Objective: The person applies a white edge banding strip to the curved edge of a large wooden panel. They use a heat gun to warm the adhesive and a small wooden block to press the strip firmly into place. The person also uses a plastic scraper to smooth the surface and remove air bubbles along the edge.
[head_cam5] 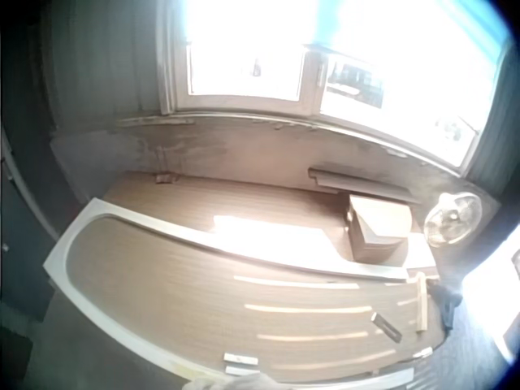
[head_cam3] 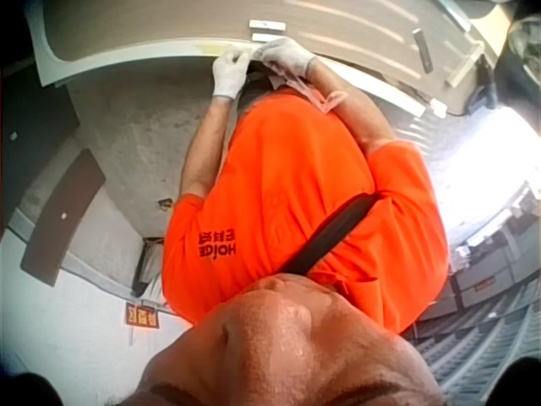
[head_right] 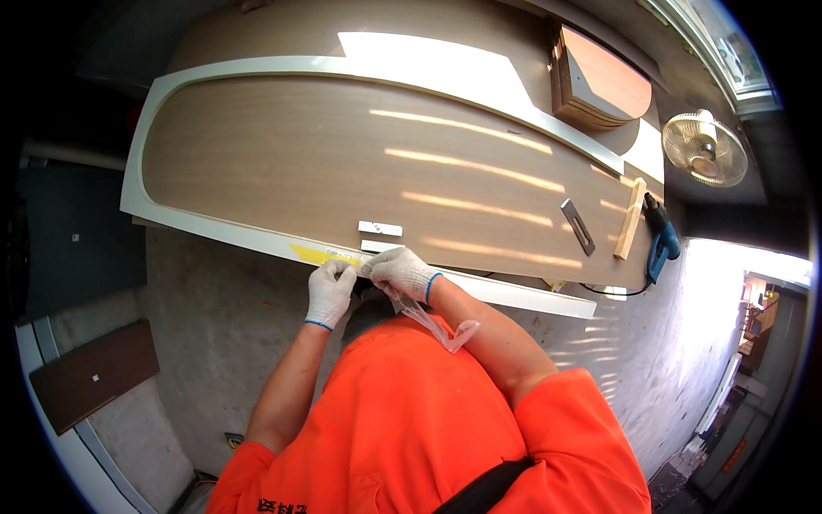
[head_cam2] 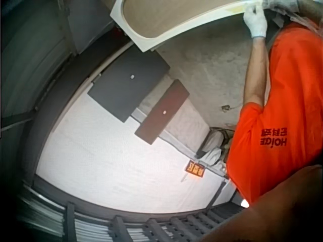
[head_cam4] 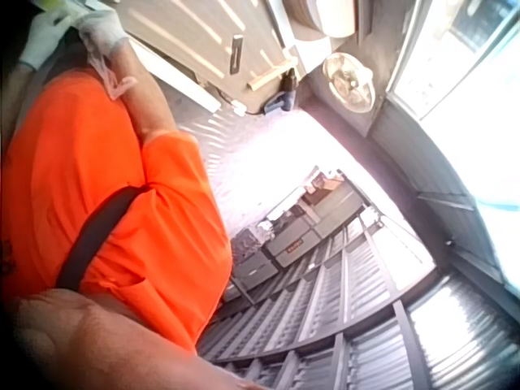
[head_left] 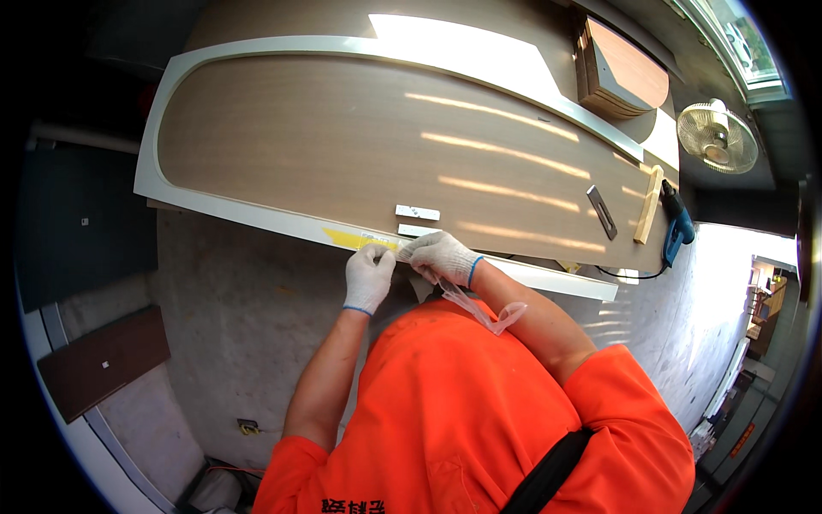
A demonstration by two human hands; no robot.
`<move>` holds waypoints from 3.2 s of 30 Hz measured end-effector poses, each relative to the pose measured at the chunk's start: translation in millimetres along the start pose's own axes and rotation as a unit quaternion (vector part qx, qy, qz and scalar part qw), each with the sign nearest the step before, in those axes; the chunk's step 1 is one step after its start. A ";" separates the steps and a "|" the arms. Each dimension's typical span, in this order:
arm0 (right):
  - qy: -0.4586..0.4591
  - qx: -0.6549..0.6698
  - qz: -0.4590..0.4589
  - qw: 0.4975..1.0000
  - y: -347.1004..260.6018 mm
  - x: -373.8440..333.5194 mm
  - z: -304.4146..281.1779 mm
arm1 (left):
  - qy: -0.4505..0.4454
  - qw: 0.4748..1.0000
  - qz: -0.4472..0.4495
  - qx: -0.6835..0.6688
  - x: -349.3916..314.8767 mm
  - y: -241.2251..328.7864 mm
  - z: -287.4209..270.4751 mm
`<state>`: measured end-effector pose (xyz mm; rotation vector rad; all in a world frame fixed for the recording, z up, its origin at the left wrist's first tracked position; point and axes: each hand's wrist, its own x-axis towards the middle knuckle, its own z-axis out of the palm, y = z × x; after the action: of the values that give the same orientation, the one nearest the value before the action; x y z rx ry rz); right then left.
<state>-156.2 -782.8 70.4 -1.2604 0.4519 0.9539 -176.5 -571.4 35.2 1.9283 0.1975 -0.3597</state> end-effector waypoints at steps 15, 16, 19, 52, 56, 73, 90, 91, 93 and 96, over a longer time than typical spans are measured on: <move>0.013 0.002 -0.016 1.000 -8.2 -9.4 2.7 | 0.055 0.982 -0.084 -0.159 -10.2 -9.5 0.6; 0.017 0.007 -0.017 1.000 -7.3 -8.8 3.0 | 0.061 0.981 -0.083 -0.167 -9.8 -10.1 1.2; 0.030 0.018 -0.015 0.999 -3.5 -5.2 3.8 | 0.075 0.977 -0.079 -0.185 -8.5 -11.6 1.9; -0.073 -0.248 -0.263 0.930 -45.2 24.3 34.9 | 0.230 0.917 -0.062 -0.321 -21.5 24.2 -104.2; -0.101 -0.340 -0.279 0.892 -63.2 23.3 40.1 | 0.247 0.922 -0.051 -0.294 -27.8 42.5 -110.9; -0.210 -0.370 -0.317 0.848 -164.1 41.9 116.8 | 0.411 0.869 0.026 -0.273 -100.0 68.5 -140.8; -0.227 -0.071 -0.206 0.949 -429.9 47.9 419.2 | 0.458 0.880 0.022 -0.126 -137.2 -19.6 -173.3; -0.205 -0.073 -0.211 0.953 -439.9 33.2 441.0 | 0.462 0.882 0.007 -0.093 -136.6 -23.3 -189.3; -0.199 -0.065 -0.202 0.957 -467.2 47.2 473.4 | 0.467 0.876 -0.004 -0.123 -132.9 -61.4 -216.5; -0.195 -0.079 -0.237 0.949 -518.8 64.8 500.1 | 0.447 0.883 0.014 -0.143 -116.8 -67.3 -268.4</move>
<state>195.7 -296.0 473.7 -1.2084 -0.2372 0.8056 -264.9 -293.8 108.3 1.6676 0.7770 0.5880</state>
